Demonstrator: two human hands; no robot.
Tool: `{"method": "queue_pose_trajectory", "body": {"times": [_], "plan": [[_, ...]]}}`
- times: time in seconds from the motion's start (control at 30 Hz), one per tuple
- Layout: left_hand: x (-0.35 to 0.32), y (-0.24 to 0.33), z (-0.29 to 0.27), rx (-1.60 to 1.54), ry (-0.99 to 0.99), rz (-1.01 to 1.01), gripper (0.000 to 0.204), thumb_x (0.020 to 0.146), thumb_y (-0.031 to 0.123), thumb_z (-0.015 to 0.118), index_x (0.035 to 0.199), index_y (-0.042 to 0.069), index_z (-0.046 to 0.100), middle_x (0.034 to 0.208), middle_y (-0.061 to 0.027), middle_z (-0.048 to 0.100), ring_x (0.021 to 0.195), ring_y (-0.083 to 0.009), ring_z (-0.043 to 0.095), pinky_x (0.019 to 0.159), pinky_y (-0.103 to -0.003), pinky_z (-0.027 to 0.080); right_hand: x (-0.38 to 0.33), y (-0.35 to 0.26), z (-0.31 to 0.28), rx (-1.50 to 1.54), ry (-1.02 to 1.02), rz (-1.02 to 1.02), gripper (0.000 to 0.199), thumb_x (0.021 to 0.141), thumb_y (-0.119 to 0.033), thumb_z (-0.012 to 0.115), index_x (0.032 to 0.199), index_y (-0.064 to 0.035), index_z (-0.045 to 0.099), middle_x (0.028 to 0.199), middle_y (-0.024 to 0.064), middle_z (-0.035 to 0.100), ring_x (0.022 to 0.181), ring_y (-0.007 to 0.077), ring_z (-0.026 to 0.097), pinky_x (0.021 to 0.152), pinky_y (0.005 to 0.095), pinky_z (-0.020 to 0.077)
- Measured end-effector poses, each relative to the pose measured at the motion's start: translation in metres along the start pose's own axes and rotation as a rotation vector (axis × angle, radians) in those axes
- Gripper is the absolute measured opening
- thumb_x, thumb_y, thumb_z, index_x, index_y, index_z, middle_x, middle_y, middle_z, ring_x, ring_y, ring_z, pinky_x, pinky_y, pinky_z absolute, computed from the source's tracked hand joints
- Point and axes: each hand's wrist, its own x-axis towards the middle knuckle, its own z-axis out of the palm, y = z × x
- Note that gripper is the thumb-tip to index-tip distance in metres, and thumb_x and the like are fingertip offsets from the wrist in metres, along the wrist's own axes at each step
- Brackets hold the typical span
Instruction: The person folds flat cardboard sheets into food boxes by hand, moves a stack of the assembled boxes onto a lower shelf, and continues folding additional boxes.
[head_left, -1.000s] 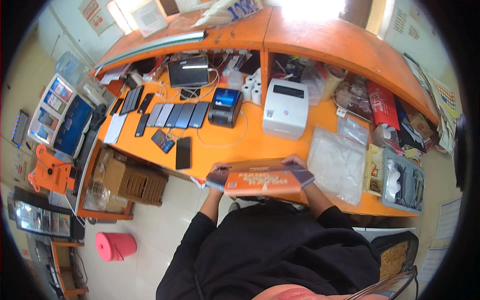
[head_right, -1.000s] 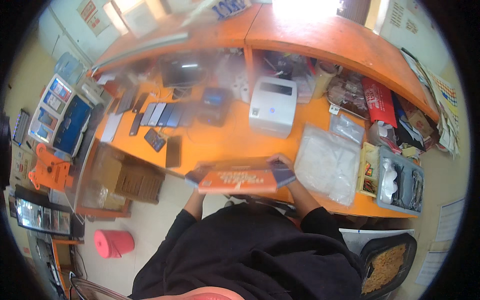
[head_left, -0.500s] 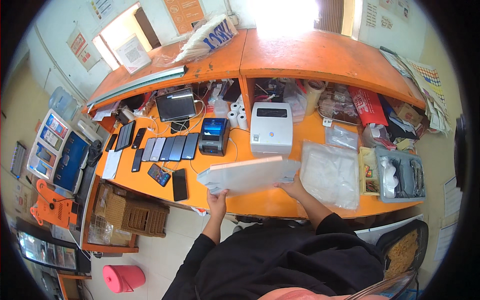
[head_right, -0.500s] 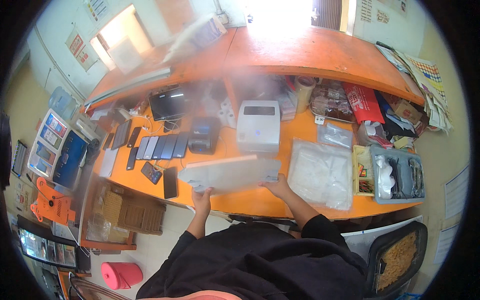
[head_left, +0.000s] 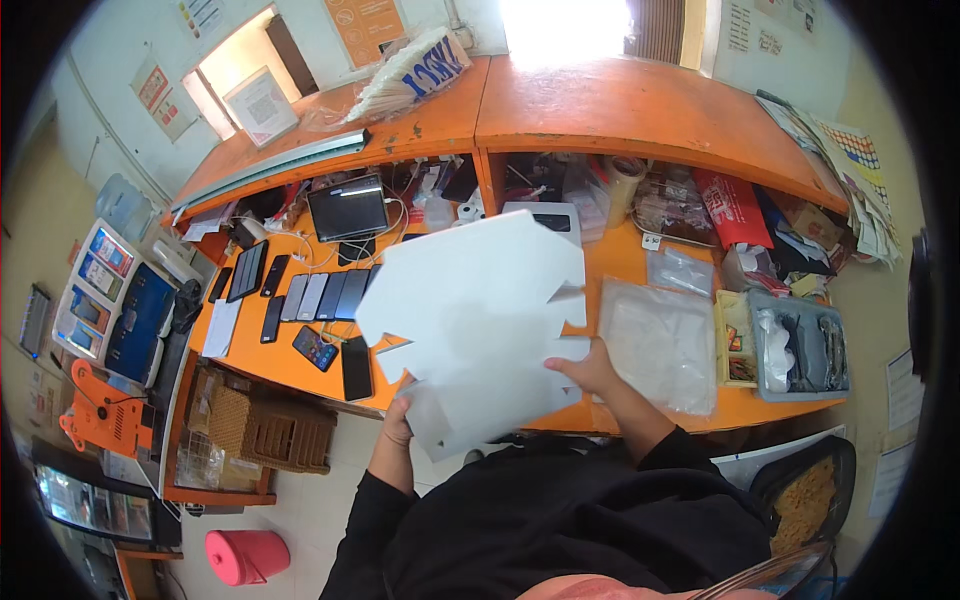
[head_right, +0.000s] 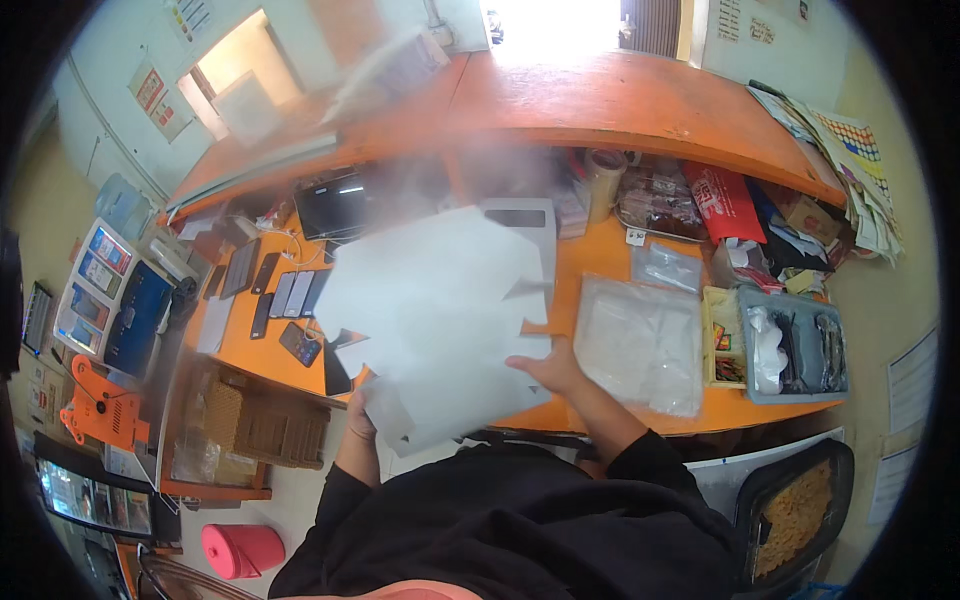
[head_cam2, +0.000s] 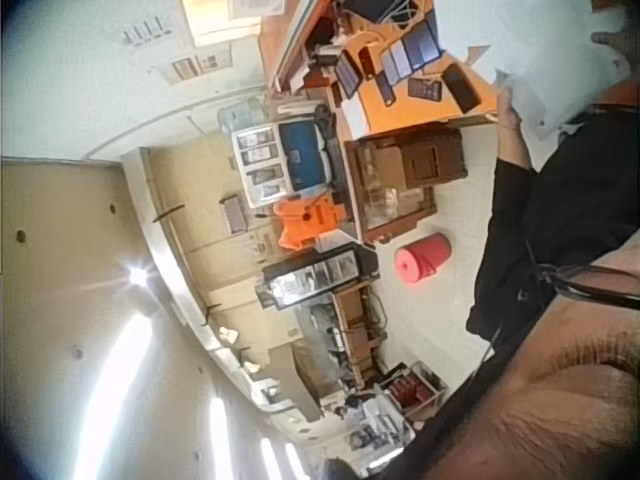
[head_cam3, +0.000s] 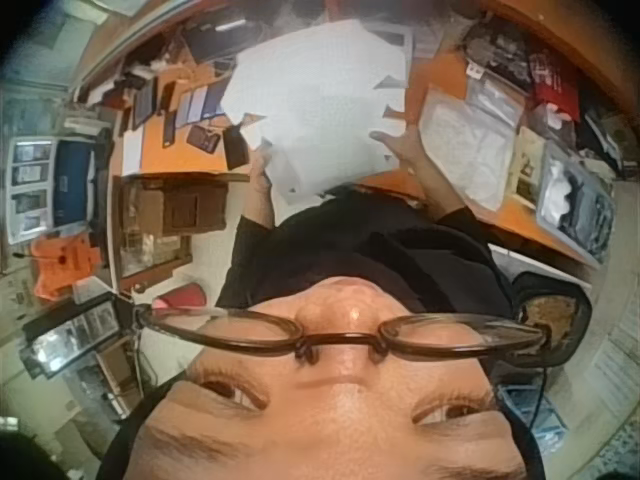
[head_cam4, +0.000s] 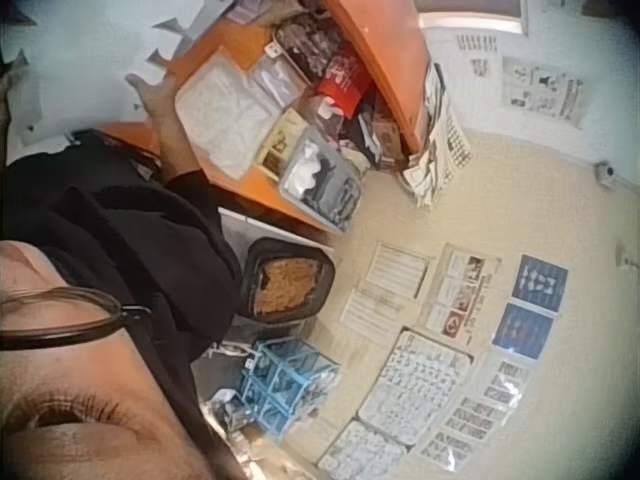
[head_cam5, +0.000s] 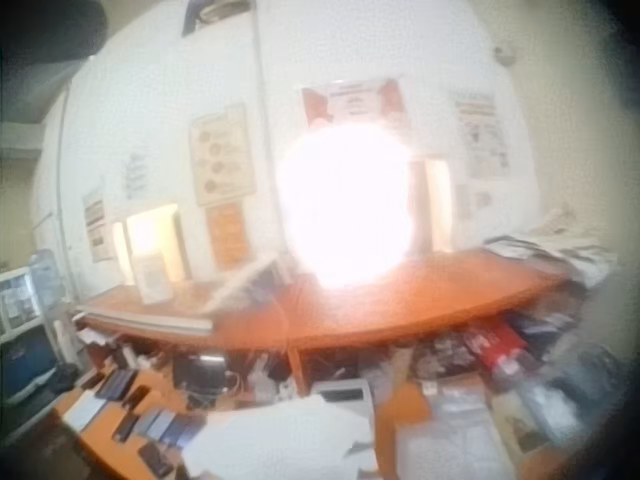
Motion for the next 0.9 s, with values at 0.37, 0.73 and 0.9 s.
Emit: {"method": "queue_pose_trajectory", "body": {"times": [0.37, 0.73, 0.9], "plan": [[0.025, -0.057, 0.0, 0.368, 0.607, 0.497, 0.06, 0.077, 0.033, 0.064, 0.121, -0.002, 0.043, 0.108, -0.0112, 0.054, 0.098, -0.0212, 0.053, 0.086, -0.034, 0.042, -0.055, -0.029, 0.043, -0.138, -0.43, -0.24, 0.038, 0.074, -0.021, 0.072, 0.101, 0.0029, 0.059, 0.095, 0.0136, 0.062, 0.084, 0.0203, 0.059, 0.069, 0.032, 0.0478], [-0.006, -0.035, 0.061, 0.38, 0.544, 0.282, 0.071, 0.074, 0.021, 0.07, 0.13, 0.0, 0.034, 0.121, -0.0137, 0.046, 0.11, -0.023, 0.045, 0.094, -0.036, 0.037, -0.018, -0.044, 0.052, 0.245, -0.212, -0.034, 0.079, 0.071, -0.024, 0.078, 0.13, 0.003, 0.033, 0.121, 0.0142, 0.049, 0.114, 0.0234, 0.047, 0.096, 0.0352, 0.0368], [-0.002, -0.036, 0.072, 0.18, 0.521, 0.37, 0.061, 0.079, 0.022, 0.064, 0.128, -0.001, 0.036, 0.117, -0.014, 0.049, 0.106, -0.023, 0.048, 0.092, -0.035, 0.038, 0.006, -0.032, 0.064, -0.103, 0.065, -0.298, 0.07, 0.072, -0.023, 0.076, 0.124, 0.0026, 0.036, 0.111, 0.0163, 0.055, 0.101, 0.0237, 0.056, 0.087, 0.0353, 0.0438]]}}
